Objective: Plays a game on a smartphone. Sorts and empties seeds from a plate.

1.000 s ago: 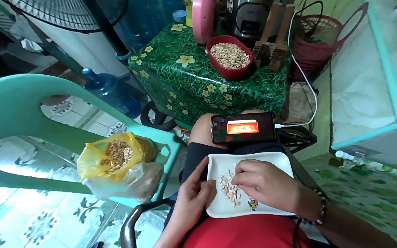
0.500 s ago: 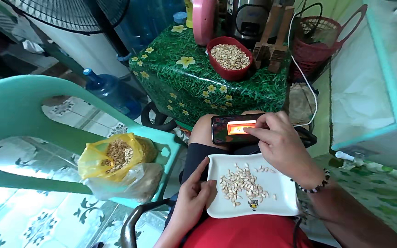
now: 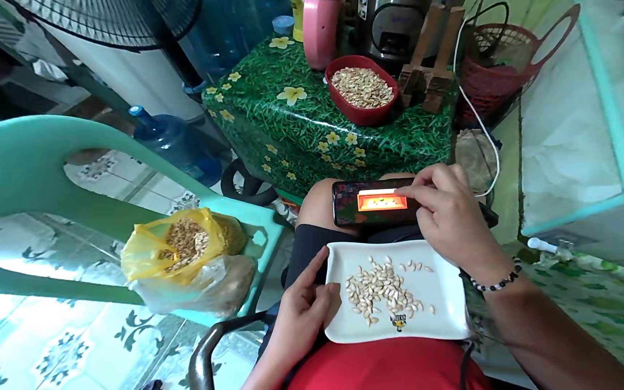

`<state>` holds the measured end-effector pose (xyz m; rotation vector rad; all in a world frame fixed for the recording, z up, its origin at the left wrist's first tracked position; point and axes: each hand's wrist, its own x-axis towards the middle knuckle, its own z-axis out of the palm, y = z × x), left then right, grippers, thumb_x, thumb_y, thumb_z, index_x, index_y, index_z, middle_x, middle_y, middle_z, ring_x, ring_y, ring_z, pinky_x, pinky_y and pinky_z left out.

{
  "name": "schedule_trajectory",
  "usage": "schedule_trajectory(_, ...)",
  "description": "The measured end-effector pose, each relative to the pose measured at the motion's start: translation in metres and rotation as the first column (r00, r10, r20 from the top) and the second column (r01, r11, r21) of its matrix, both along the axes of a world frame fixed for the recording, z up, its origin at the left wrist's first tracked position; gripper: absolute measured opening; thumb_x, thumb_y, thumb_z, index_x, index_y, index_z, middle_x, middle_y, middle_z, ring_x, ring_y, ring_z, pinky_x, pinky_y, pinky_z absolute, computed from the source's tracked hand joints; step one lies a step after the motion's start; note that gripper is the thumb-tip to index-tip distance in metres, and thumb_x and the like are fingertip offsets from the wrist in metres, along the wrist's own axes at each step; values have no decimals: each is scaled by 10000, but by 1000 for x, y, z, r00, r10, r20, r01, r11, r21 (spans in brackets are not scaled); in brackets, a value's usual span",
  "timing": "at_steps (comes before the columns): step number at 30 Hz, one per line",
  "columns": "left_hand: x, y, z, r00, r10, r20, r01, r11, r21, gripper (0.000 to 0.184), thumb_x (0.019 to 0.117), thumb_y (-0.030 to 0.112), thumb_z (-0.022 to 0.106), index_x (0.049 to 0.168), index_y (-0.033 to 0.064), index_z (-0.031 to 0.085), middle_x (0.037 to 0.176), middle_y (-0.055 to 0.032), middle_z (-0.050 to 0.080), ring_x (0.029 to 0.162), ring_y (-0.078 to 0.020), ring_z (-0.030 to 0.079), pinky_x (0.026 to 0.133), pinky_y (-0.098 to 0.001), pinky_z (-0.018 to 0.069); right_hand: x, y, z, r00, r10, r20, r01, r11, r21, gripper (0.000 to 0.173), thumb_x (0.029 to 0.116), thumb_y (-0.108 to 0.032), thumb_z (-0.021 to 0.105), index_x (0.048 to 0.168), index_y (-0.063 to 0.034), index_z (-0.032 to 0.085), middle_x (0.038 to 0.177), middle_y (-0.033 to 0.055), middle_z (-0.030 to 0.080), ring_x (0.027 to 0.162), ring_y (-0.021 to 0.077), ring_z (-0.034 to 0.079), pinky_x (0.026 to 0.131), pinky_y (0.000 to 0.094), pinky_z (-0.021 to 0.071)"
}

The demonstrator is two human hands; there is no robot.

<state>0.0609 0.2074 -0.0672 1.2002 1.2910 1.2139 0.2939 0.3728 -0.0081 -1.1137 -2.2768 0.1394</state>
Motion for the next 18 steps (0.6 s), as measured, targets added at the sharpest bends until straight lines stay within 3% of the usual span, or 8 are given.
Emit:
schedule_trajectory(6,0,0,-2,1000,5,-4,-5,1000,7,576,998,7,526,1553,18,374,861,-41,732,649,-96,687,629,-249,605,8,4,0,998,-37,-41,38,999,17,396,886,30,498,1090,-133,796,1104,115,621,1092,330,536,907,487,457)
schedule_trajectory(18,1,0,-2,1000,6,9,-6,1000,22,571,995,9,534,1544,5,379,846,-31,726,628,-79,669,610,-237,592,7,3,-6,999,-37,-31,37,999,-1,412,886,16,504,1136,-142,791,1117,112,622,1091,339,534,882,517,455)
